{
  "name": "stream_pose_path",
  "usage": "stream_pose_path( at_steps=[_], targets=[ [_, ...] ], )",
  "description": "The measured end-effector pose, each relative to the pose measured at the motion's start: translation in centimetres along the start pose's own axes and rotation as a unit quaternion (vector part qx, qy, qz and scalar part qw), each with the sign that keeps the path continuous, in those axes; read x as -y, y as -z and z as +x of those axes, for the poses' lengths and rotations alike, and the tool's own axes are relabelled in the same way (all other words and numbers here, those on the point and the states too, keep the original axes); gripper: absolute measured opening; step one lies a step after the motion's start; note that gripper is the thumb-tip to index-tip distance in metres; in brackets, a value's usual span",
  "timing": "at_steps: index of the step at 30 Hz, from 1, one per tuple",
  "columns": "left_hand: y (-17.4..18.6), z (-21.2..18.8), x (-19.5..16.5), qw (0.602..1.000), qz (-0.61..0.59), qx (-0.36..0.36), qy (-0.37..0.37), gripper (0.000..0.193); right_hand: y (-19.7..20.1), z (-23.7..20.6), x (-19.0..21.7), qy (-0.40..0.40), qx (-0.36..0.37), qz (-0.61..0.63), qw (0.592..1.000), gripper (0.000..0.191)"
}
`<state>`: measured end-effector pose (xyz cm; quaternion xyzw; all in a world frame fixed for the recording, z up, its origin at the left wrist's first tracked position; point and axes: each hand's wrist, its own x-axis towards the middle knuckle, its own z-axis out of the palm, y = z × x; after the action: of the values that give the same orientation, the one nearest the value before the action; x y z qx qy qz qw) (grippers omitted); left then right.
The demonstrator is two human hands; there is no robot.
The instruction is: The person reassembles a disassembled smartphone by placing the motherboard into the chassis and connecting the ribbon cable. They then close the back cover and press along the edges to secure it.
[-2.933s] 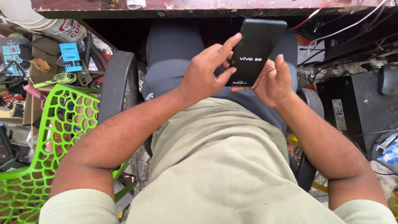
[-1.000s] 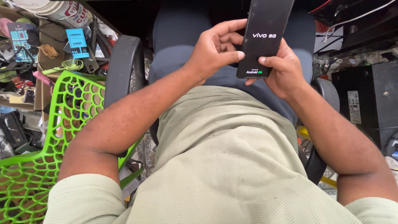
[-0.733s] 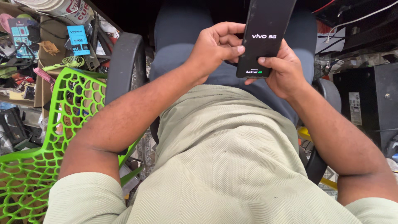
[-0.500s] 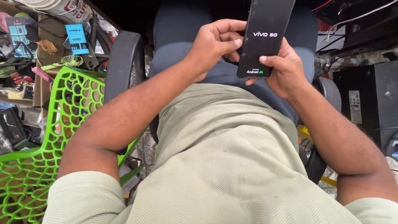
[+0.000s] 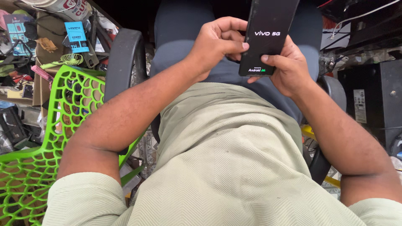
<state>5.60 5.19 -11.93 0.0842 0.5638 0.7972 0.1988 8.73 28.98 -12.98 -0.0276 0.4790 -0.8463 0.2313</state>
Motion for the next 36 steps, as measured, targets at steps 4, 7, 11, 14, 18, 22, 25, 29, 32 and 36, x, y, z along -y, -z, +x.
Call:
stream_pose_path(
  at_steps=[4,7,11,14,18,22,25,29,32,36],
  targets=[
    [0.2,-0.1,-0.3,1.000,-0.014,-0.008,0.019,0.027,-0.2,-0.1,0.1,-0.003,0.000,-0.007,1.000,0.046],
    [0.3,0.1,-0.5,0.999,-0.019,-0.013,0.037,0.023,-0.6,-0.2,0.1,-0.012,0.003,0.004,1.000,0.047],
    [0.5,0.3,-0.5,0.999,-0.024,-0.014,0.038,0.025,-0.8,-0.4,0.1,-0.016,0.011,0.018,1.000,0.047],
    [0.5,0.2,-0.4,0.997,-0.041,-0.021,0.054,0.031,-0.7,-0.2,0.2,-0.016,0.012,0.012,1.000,0.050],
    [0.3,0.1,0.1,0.998,-0.026,-0.039,0.038,0.039,-0.6,0.1,0.2,-0.004,0.006,0.013,1.000,0.051],
    [-0.4,-0.1,1.2,0.994,0.107,-0.006,0.011,0.039,-0.1,0.1,0.5,0.012,-0.012,0.034,0.999,0.049],
    [-1.0,-0.4,2.0,0.988,0.142,0.041,-0.036,0.039,0.2,0.1,0.6,0.028,-0.028,0.023,0.999,0.048],
    [-1.5,-0.9,2.4,0.979,0.192,0.017,-0.057,0.035,0.3,0.3,0.3,0.042,-0.021,0.013,0.999,0.046],
    [-1.8,-1.2,2.2,0.976,0.208,-0.010,-0.065,0.035,-0.1,0.4,0.1,0.039,-0.022,0.018,0.999,0.046],
    [-2.6,-1.6,1.8,0.977,0.203,-0.037,-0.053,0.035,-1.0,0.2,-0.1,0.042,-0.036,0.010,0.998,0.046]
  ],
)
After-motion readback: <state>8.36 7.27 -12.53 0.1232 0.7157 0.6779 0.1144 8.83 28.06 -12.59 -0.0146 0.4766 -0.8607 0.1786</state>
